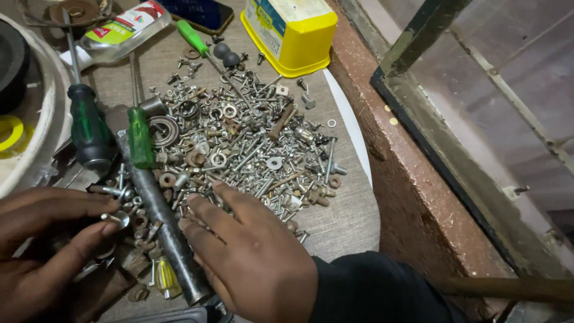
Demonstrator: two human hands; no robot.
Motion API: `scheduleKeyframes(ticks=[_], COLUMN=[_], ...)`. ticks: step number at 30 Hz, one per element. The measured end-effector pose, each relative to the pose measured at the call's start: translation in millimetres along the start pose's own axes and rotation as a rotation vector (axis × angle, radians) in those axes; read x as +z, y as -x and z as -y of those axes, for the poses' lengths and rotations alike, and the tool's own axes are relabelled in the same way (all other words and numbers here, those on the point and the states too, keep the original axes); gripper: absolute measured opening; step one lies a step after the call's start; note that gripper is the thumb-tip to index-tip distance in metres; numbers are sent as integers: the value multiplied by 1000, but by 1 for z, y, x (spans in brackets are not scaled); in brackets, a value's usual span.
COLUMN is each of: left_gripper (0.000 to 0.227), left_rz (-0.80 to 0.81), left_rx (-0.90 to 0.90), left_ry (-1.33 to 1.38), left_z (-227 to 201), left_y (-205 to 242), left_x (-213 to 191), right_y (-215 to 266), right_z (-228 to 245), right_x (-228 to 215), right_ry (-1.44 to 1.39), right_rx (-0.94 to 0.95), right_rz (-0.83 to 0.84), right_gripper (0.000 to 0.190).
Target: The person sorts through a large pile of mixed metal fasteners on a table, picking up individual items like bolts, nuts, and washers. They examine the items in their hands and place selected pieces into a black tray positioned in front of them.
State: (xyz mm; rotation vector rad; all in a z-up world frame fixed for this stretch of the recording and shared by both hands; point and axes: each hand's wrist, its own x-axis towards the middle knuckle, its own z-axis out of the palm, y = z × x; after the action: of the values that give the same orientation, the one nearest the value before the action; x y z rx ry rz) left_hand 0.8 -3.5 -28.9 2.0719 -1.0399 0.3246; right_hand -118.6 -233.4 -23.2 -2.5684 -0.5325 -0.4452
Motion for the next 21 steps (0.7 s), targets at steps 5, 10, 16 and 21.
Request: scheduleKeyframes(ticks=[5, 10, 16, 21], left_gripper=[20, 17, 19, 18], left_rz=[49, 65, 91, 68], left_rx=[-123, -105, -50, -48], left_ry=[22, 30, 8, 3], left_z=[8, 5, 6, 0], left_y=[-1, -4, -5, -7], left_x=[-4, -7, -9, -8], right_y=[0, 0, -7, -8], right_z=[-4, -6, -2, -3], right_x=[-2, -7, -13, -10], right_ry=[-50, -60, -126, -98], right_rx=[-36, -27, -116, -65], right_rz=[47, 71, -46, 2], right_gripper=[41, 40, 15, 23])
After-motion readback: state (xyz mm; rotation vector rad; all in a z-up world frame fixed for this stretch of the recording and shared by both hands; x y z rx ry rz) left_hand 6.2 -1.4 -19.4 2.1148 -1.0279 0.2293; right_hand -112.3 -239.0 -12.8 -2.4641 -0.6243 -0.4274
